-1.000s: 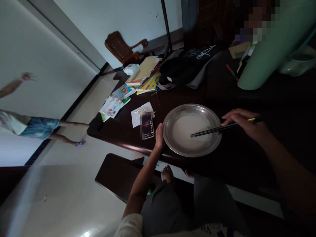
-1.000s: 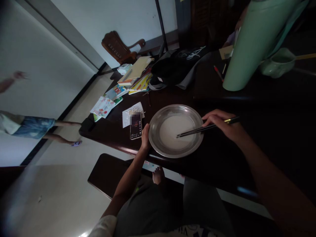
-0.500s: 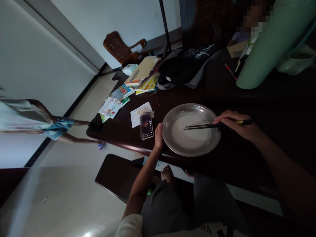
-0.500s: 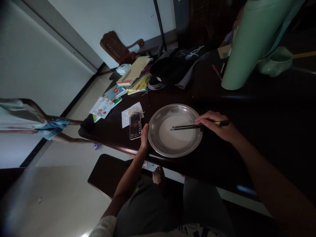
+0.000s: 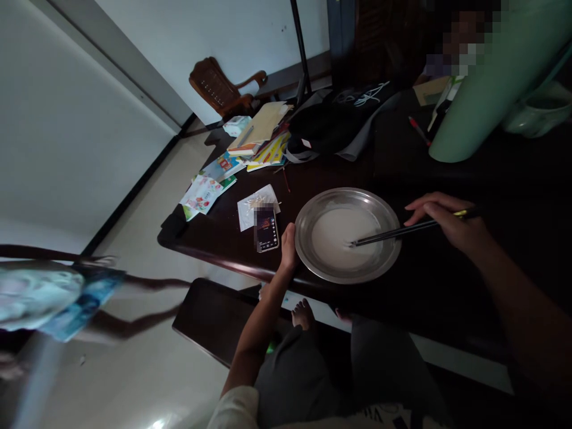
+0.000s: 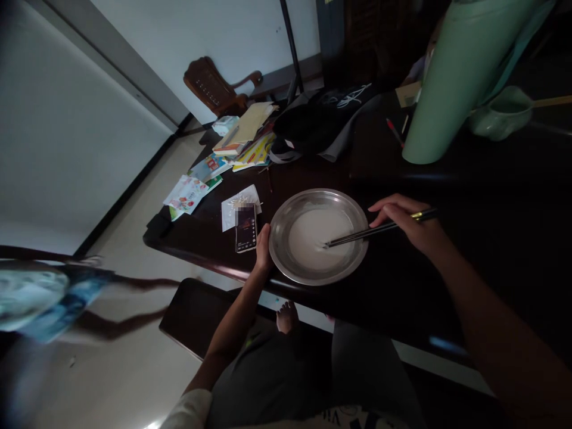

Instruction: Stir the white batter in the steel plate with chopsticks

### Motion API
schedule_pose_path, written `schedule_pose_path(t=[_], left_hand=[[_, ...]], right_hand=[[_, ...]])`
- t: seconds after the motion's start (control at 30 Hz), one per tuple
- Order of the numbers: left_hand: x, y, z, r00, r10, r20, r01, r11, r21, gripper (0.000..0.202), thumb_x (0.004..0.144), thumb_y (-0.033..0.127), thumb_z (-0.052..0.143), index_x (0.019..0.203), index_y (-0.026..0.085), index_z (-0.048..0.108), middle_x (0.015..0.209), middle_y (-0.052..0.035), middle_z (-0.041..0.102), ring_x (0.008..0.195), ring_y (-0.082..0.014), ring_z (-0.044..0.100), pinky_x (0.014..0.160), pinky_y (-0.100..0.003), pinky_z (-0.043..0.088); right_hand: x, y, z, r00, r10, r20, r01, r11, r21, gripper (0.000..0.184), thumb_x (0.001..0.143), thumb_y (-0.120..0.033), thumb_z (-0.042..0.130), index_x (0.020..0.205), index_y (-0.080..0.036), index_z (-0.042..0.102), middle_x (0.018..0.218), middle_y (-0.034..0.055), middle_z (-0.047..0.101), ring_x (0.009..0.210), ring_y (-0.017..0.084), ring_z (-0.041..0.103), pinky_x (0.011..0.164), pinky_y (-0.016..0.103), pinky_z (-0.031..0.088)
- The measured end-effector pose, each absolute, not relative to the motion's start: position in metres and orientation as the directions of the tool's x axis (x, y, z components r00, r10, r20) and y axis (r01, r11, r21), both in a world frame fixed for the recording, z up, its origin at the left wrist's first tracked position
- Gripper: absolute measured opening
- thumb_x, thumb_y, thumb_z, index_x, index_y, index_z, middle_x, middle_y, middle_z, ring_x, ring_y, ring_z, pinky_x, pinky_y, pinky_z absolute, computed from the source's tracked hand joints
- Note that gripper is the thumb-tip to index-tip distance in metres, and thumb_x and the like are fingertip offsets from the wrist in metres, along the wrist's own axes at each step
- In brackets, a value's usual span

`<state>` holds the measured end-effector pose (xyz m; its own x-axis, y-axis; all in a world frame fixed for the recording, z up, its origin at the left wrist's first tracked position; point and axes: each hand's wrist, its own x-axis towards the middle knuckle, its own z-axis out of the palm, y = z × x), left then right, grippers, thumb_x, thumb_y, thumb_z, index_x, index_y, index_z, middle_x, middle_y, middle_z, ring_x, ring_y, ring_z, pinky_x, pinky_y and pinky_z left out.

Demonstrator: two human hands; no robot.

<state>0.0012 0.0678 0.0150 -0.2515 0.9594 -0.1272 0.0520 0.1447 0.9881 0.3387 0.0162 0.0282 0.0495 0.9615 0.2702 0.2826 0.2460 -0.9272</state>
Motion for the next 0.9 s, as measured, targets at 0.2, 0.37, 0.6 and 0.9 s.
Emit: schedule_pose_path(t=[0.2,0.37,0.6,0.9], left_hand=[[0.0006,0.0678,0.0096,-0.246,0.963,-0.107,0.06,0.125,0.99,0.057,0.085,0.067,0.072,0.061,0.023,0.046,0.064,0.0025,0.043,0.065,-0.0142,0.043,0.063,-0.028,0.048],[-0.0006,0.0674,0.0098,-0.195,0.976,-0.095,0.054,0.107,0.993,0.06,0.083,0.07,0.072,0.06,0.023,0.043,0.065,0.0029,0.04,0.064,-0.0131,0.038,0.061,-0.027,0.044],[0.0015,0.067,0.0104,-0.294,0.943,-0.156,0.025,0.17,0.985,0.047,0.088,0.054,0.073,0.063,0.023,0.05,0.066,0.001,0.047,0.073,-0.0172,0.051,0.07,-0.03,0.05],[0.0016,0.0684,0.0096,-0.321,0.929,-0.186,0.001,0.197,0.98,0.042,0.09,0.044,0.073,0.062,0.023,0.05,0.066,0.0016,0.048,0.072,-0.0164,0.052,0.07,-0.028,0.051]], right_hand=[[0.3315,0.0152,0.0293,-0.023,0.958,0.287,0.306,0.28,-0.91,0.027,0.094,-0.052,0.066,0.092,-0.03,0.082,0.084,0.0025,0.082,0.087,0.023,0.076,0.088,0.04,0.055],[0.3319,0.014,0.0301,0.083,0.964,0.252,0.248,0.225,-0.942,0.029,0.097,-0.051,0.063,0.092,-0.029,0.081,0.074,0.0013,0.079,0.076,0.022,0.075,0.081,0.038,0.056],[0.3324,0.0148,0.0273,0.102,0.956,0.274,0.282,0.237,-0.93,0.028,0.094,-0.054,0.067,0.09,-0.029,0.081,0.08,0.002,0.081,0.084,0.023,0.077,0.087,0.04,0.055],[0.3293,0.016,0.029,0.009,0.96,0.281,0.306,0.265,-0.915,0.03,0.092,-0.056,0.069,0.09,-0.029,0.081,0.086,0.0033,0.083,0.089,0.024,0.077,0.09,0.041,0.055]])
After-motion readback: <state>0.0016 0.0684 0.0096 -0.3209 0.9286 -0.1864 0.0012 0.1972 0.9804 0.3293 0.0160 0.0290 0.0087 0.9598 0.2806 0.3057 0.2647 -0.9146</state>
